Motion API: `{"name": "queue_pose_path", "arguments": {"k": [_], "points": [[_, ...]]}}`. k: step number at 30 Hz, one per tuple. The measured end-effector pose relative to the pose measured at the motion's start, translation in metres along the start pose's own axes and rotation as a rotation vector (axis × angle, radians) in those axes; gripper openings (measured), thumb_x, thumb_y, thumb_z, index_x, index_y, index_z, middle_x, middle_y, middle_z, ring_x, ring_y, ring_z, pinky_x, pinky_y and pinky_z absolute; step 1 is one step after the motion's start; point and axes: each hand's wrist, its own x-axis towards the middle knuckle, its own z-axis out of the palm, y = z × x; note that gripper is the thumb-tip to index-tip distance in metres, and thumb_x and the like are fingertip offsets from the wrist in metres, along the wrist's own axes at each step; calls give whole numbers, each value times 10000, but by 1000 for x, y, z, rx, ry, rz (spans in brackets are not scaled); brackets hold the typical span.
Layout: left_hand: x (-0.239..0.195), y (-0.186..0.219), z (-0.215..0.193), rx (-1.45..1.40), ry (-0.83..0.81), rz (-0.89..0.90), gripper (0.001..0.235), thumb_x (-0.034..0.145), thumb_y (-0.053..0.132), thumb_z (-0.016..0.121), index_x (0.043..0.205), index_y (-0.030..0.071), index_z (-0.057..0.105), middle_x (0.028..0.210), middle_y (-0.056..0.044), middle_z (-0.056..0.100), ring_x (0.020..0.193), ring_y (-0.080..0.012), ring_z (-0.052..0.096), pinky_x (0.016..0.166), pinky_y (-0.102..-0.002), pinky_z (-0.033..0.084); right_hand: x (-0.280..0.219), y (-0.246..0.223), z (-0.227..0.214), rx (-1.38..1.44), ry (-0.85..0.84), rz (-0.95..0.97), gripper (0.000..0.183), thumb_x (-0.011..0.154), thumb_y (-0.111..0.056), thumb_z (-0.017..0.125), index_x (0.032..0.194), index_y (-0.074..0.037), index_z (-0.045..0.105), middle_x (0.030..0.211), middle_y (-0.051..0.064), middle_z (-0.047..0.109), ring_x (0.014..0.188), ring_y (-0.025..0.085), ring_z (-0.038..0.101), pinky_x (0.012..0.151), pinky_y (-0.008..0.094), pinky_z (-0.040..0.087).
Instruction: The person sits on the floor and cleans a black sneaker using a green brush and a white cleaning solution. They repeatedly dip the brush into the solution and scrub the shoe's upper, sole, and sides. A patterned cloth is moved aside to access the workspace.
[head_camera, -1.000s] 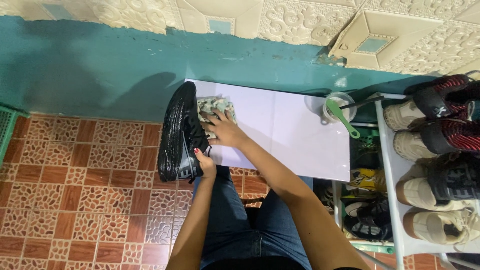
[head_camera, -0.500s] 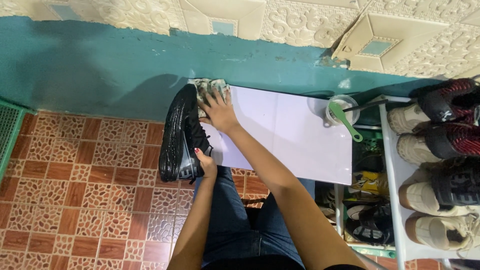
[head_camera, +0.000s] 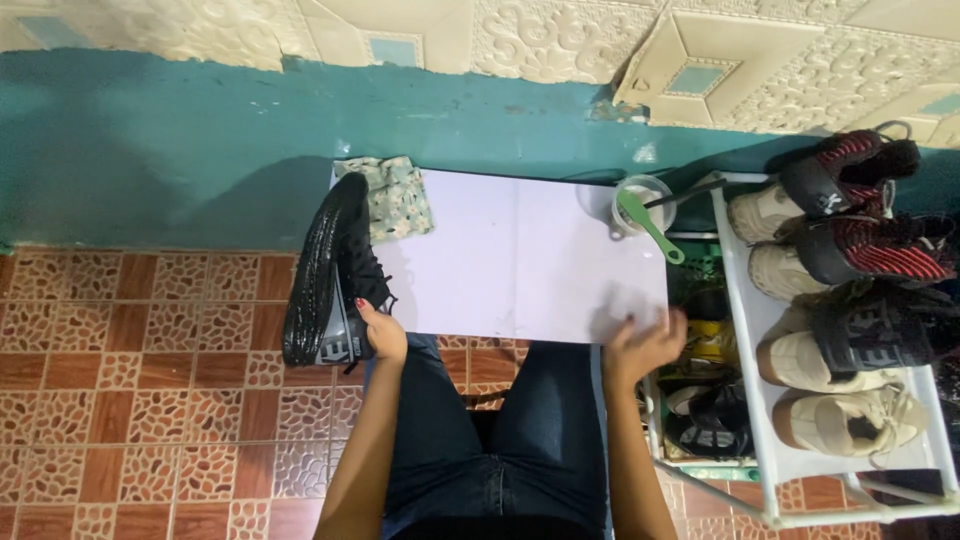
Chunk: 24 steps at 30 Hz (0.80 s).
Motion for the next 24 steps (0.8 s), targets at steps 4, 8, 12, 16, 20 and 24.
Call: {"name": "queue_pose_path", "arguments": {"k": [4, 8, 12, 16, 20, 24], "points": [[0, -3, 3, 22, -24, 16, 470, 1110, 370, 552, 1344, -31, 621, 1384, -311, 541, 1331, -334, 500, 1193, -421, 320, -10, 50, 35, 112, -9, 492, 633, 1000, -268, 721, 1536, -122, 418, 1424, 293, 389, 1292, 476, 470, 1084, 580, 332], [3, 14, 2, 23, -54, 156, 442, 1111, 294, 556, 1327, -89, 605, 1362, -328, 549, 1297, -327, 521, 1171, -444, 339, 7, 52, 45, 296, 31, 698, 249, 1038, -275, 612, 1089, -94, 775, 1005, 150, 737, 990, 355, 705, 868, 434, 530], [0, -19, 14, 34, -64, 194, 453, 1107, 301, 563, 1329, -93, 598, 1367, -320, 549, 1312, -337, 509, 1171, -444, 341, 18, 60, 57, 261, 54, 695, 249, 1063, -292, 615, 1019, -146, 811, 911, 97, 763, 899, 280, 743, 789, 371, 567], [-3, -17, 21, 26, -62, 210, 442, 1105, 292, 563, 1337, -83, 592, 1388, -302, 541, 1326, -322, 503, 1181, -447, 330, 31, 49, 55, 260, 78, 714, 262, 1057, -321, 615, 979, -173, 817, 883, 82, 766, 893, 264, 747, 786, 363, 572], [3, 2, 18, 50, -142, 78, 535, 1109, 427, 531, 1401, -20, 569, 1396, -269, 551, 1330, -325, 501, 1191, -449, 314, 48, 30, 33, 195, 5, 608, 202, 1037, -193, 596, 1035, -101, 776, 928, 121, 753, 908, 331, 726, 809, 437, 560], [-4, 8, 15, 73, -303, -54, 634, 1121, 507, 436, 1453, -29, 505, 1413, -305, 517, 1358, -359, 471, 1205, -467, 298, 76, 16, 20, -87, -21, 184, 521, 878, -42, 766, 1359, -78, 569, 1221, 224, 576, 1073, 444, 607, 913, 584, 484]]}}
